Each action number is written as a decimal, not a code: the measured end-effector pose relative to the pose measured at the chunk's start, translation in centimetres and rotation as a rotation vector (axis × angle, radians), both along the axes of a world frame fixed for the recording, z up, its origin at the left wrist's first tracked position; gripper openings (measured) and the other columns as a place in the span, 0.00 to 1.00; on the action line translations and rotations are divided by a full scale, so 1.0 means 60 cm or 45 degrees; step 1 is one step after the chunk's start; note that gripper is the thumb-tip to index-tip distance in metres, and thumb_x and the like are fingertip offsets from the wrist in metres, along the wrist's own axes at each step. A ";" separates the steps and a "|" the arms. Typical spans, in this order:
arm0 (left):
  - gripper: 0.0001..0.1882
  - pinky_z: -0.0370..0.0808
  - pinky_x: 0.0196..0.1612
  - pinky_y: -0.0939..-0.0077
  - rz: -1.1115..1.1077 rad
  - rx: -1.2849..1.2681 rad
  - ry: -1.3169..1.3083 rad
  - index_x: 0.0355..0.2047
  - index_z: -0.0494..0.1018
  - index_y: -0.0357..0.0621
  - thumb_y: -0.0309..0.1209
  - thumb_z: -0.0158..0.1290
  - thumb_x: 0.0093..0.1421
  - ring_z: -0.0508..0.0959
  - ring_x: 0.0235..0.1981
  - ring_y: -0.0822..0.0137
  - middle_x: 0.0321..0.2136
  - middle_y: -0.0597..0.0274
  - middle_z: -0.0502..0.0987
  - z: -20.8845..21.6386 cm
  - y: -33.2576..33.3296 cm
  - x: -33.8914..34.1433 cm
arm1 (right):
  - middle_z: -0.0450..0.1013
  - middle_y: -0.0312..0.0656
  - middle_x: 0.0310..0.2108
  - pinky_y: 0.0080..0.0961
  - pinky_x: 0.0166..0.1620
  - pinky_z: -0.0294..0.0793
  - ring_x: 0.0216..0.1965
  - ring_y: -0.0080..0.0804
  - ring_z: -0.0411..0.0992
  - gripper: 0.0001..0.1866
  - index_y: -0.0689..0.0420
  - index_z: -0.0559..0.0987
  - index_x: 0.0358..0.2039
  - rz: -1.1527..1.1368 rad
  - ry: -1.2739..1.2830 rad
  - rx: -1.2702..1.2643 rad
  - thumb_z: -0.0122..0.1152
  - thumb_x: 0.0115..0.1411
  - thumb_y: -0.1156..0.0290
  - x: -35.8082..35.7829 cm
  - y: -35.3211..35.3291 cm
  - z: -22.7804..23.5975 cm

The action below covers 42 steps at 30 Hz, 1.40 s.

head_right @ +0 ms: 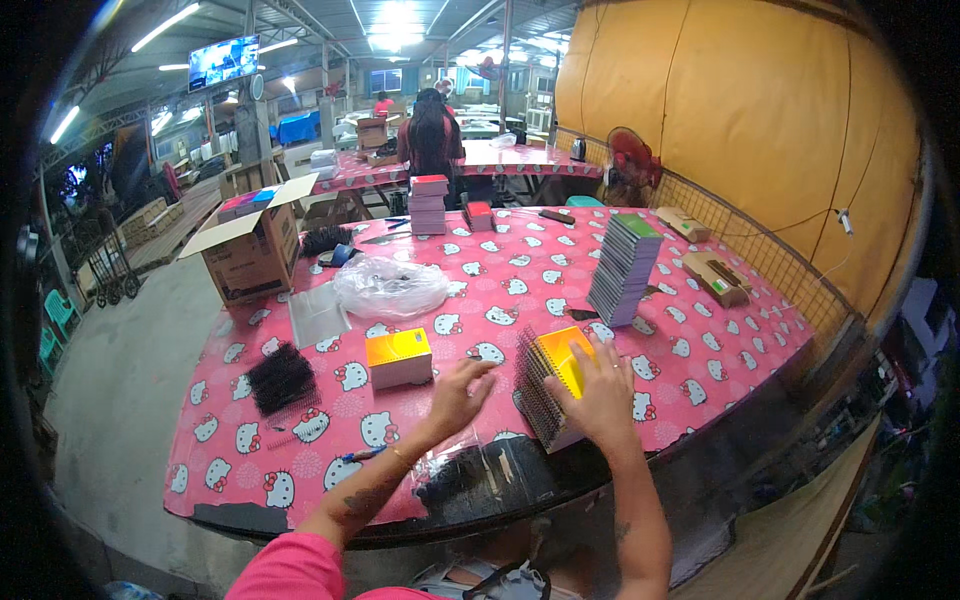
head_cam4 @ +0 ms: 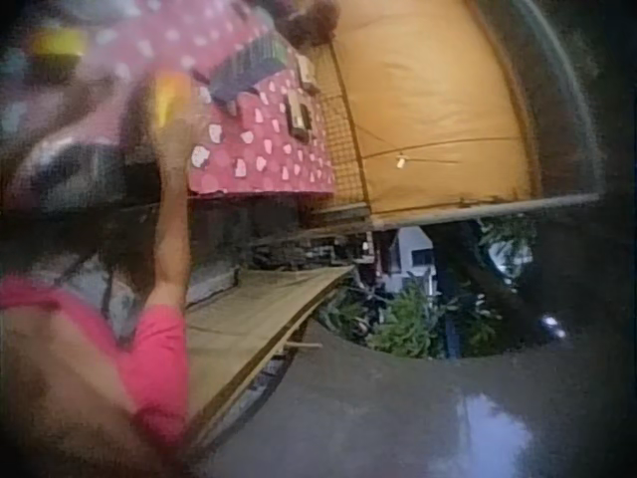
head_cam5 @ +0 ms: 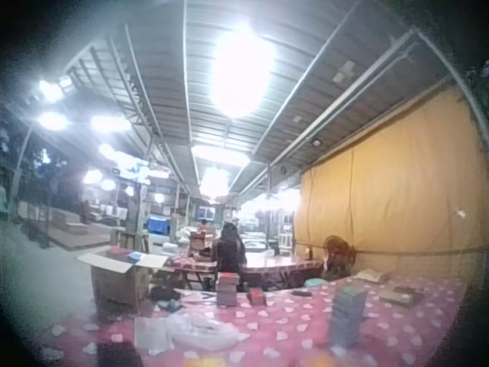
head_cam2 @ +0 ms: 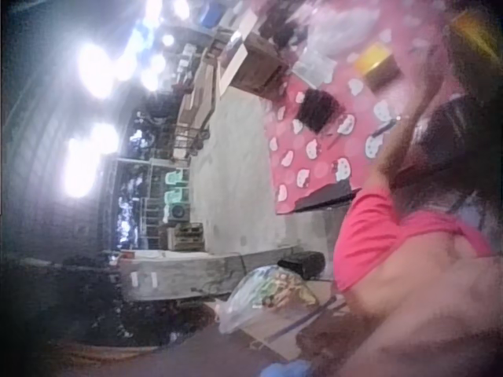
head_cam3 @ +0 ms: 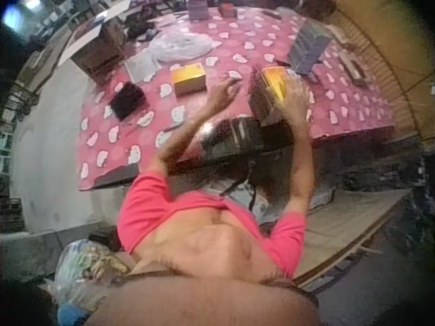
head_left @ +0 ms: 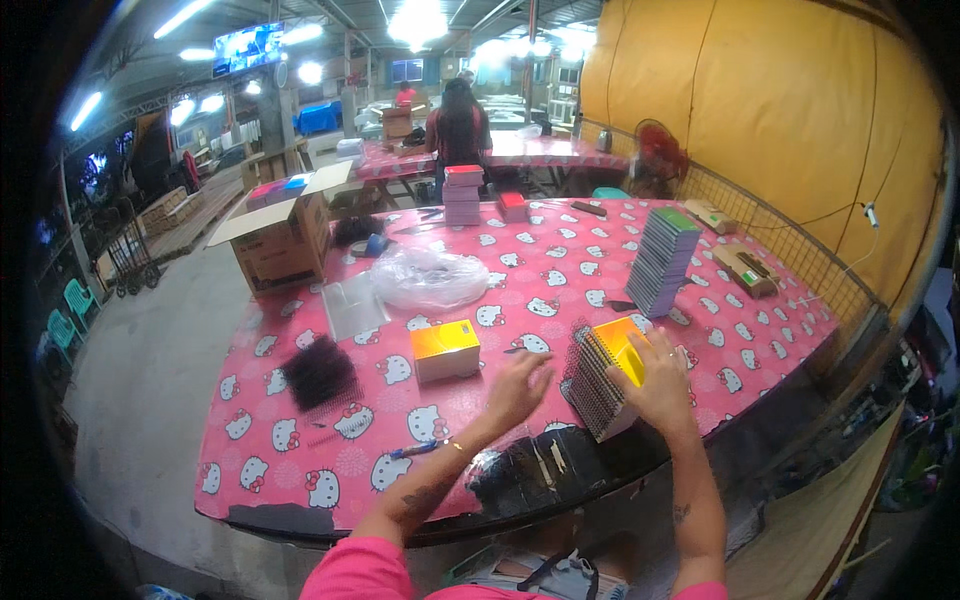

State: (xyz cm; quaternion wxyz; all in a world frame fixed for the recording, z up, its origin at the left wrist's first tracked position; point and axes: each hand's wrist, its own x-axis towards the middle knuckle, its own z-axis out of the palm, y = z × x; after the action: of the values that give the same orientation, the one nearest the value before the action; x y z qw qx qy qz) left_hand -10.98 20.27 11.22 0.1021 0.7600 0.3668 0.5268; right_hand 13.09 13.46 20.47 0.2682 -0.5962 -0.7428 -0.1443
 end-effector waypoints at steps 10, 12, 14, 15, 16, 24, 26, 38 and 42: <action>0.14 0.79 0.40 0.64 0.225 -0.162 0.121 0.46 0.79 0.41 0.31 0.60 0.60 0.80 0.37 0.56 0.41 0.51 0.77 -0.056 0.016 -0.148 | 0.62 0.55 0.65 0.56 0.60 0.62 0.63 0.54 0.63 0.41 0.52 0.72 0.62 -0.059 0.064 -0.218 0.67 0.52 0.44 0.010 0.011 -0.013; 0.15 0.77 0.44 0.61 0.280 -0.089 0.160 0.47 0.78 0.41 0.31 0.60 0.59 0.79 0.40 0.54 0.42 0.51 0.77 -0.061 0.020 -0.154 | 0.63 0.54 0.64 0.56 0.60 0.63 0.62 0.53 0.63 0.40 0.52 0.72 0.62 -0.049 0.064 -0.210 0.67 0.52 0.46 0.010 0.012 -0.015; 0.16 0.76 0.48 0.58 0.338 -0.017 0.199 0.47 0.78 0.41 0.31 0.60 0.59 0.78 0.44 0.51 0.43 0.51 0.77 -0.065 0.028 -0.165 | 0.63 0.54 0.64 0.56 0.61 0.62 0.62 0.54 0.63 0.40 0.52 0.72 0.62 -0.043 0.081 -0.214 0.67 0.52 0.45 0.009 0.012 -0.016; 0.17 0.74 0.51 0.56 0.438 0.013 0.274 0.47 0.78 0.41 0.32 0.60 0.58 0.77 0.46 0.50 0.43 0.51 0.77 -0.066 0.036 -0.176 | 0.63 0.54 0.64 0.55 0.61 0.61 0.63 0.54 0.63 0.40 0.52 0.72 0.62 -0.038 0.104 -0.221 0.66 0.52 0.45 0.008 0.011 -0.018; 0.17 0.72 0.54 0.54 0.538 0.043 0.348 0.47 0.78 0.41 0.32 0.60 0.58 0.75 0.49 0.48 0.43 0.51 0.77 -0.067 0.043 -0.187 | 0.63 0.54 0.64 0.55 0.61 0.61 0.63 0.54 0.63 0.40 0.52 0.72 0.62 -0.029 0.103 -0.225 0.66 0.52 0.45 0.008 0.009 -0.022; 0.17 0.75 0.52 0.56 0.570 0.223 0.681 0.47 0.77 0.42 0.28 0.57 0.56 0.78 0.49 0.49 0.44 0.50 0.80 -0.103 0.079 -0.283 | 0.65 0.54 0.61 0.55 0.63 0.57 0.61 0.54 0.63 0.33 0.55 0.73 0.60 0.258 0.305 0.246 0.68 0.55 0.56 -0.079 -0.065 0.003; 0.16 0.77 0.41 0.57 0.529 0.403 0.571 0.45 0.76 0.40 0.25 0.54 0.54 0.79 0.35 0.50 0.34 0.53 0.80 -0.072 0.061 -0.256 | 0.67 0.53 0.59 0.51 0.62 0.61 0.60 0.53 0.65 0.31 0.56 0.73 0.58 0.308 0.271 0.232 0.69 0.55 0.61 -0.088 -0.084 -0.030; 0.31 0.69 0.59 0.56 -0.047 -0.177 0.180 0.60 0.70 0.48 0.19 0.58 0.54 0.71 0.54 0.43 0.62 0.42 0.60 -0.131 -0.178 -0.075 | 0.70 0.45 0.50 0.32 0.57 0.68 0.54 0.36 0.69 0.23 0.60 0.71 0.50 0.424 1.256 -0.583 0.66 0.53 0.81 -0.146 -0.099 -0.318; 0.32 0.72 0.56 0.62 -0.176 -0.346 -0.014 0.62 0.69 0.51 0.15 0.54 0.57 0.72 0.53 0.43 0.58 0.42 0.60 -0.162 -0.171 -0.081 | 0.74 0.47 0.44 0.32 0.51 0.73 0.46 0.36 0.74 0.19 0.61 0.71 0.45 0.421 1.368 -0.360 0.66 0.54 0.83 -0.189 -0.102 -0.303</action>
State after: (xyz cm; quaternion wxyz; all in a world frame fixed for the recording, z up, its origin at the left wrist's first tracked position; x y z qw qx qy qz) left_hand -15.83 10.01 1.50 0.2419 0.7597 0.3810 0.4682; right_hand 1.75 7.35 2.27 0.5444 -0.4920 -0.5977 0.3229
